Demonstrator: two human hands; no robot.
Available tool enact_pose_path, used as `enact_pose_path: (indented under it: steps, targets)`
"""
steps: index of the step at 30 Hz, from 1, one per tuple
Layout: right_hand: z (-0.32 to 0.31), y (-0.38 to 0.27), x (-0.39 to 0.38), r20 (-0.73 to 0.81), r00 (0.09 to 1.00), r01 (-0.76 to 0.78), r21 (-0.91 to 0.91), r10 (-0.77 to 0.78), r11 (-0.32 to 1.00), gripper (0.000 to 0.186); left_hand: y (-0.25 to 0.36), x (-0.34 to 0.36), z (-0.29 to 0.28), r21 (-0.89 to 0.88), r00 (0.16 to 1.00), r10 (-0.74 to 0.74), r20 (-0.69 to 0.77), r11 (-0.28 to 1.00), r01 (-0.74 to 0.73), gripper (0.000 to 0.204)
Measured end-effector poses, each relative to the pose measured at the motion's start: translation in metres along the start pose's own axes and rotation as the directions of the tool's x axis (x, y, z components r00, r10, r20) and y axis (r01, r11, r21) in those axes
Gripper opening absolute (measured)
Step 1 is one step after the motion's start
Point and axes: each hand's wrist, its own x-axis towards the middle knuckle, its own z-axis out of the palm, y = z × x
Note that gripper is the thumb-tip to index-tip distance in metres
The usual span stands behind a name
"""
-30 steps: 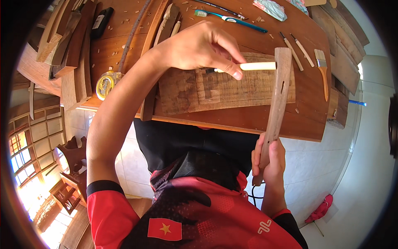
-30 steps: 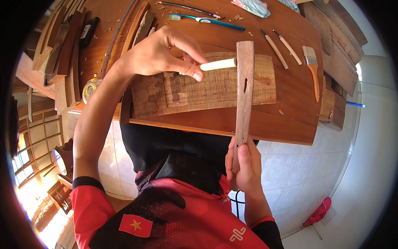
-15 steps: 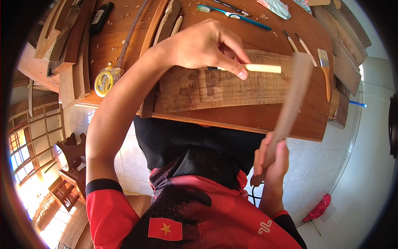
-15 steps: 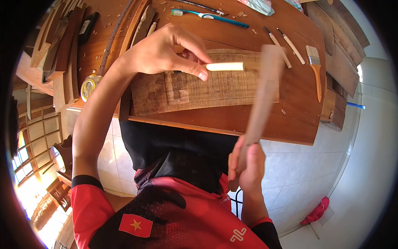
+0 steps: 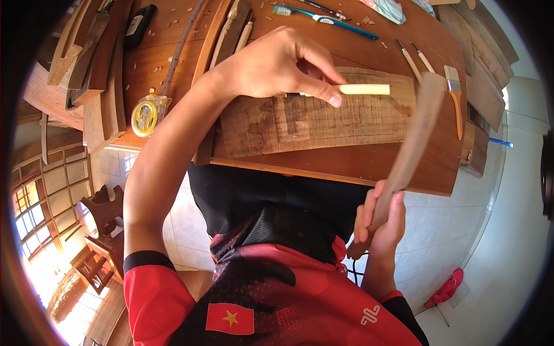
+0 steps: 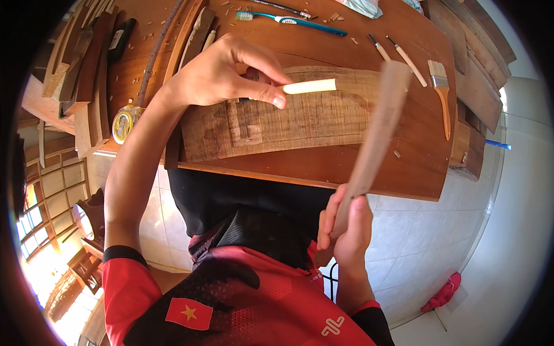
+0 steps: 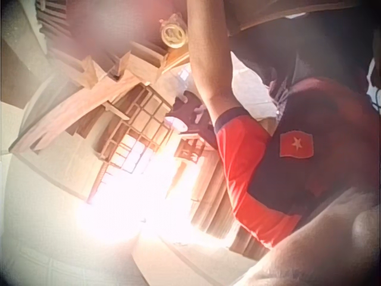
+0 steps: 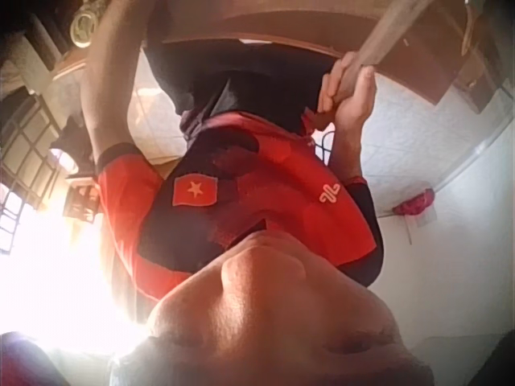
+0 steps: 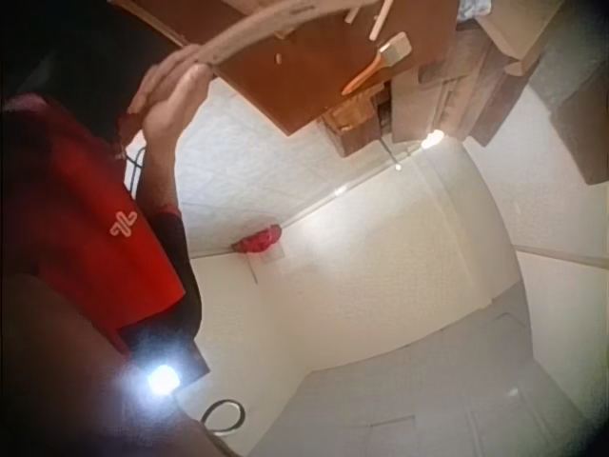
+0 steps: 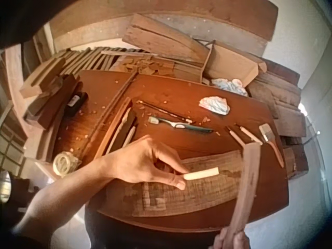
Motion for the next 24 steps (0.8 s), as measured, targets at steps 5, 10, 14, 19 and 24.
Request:
enact_pose_path:
  steps: [5, 10, 14, 19, 24]
  targets:
    - [0.002, -0.003, 0.000, 0.036, 0.999, -0.013, -0.119, 0.018, 0.993, 0.045, -0.003, 0.002, 0.001, 0.040, 1.000, 0.021, -0.002, 0.999, -0.021, 0.024]
    - [0.005, -0.001, -0.002, 0.089, 0.992, -0.058, -0.264, 0.084, 0.963, 0.045, 0.000, 0.001, 0.002, 0.087, 1.000, 0.007, -0.025, 0.996, -0.004, 0.025]
    - [0.006, 0.008, -0.001, 0.014, 1.000, 0.001, 0.045, -0.002, 0.999, 0.042, -0.001, 0.001, 0.001, 0.092, 1.000, 0.019, -0.016, 0.996, -0.017, 0.026]
    - [0.011, 0.011, -0.007, -0.063, 0.998, 0.015, 0.117, -0.008, 0.993, 0.044, -0.004, 0.000, 0.002, 0.074, 1.000, 0.030, -0.009, 0.997, -0.030, 0.027]
    - [0.007, 0.016, -0.009, 0.062, 0.995, -0.083, -0.006, 0.083, 0.997, 0.044, 0.001, 0.000, 0.001, 0.119, 1.000, -0.010, 0.001, 0.993, 0.010, 0.027]
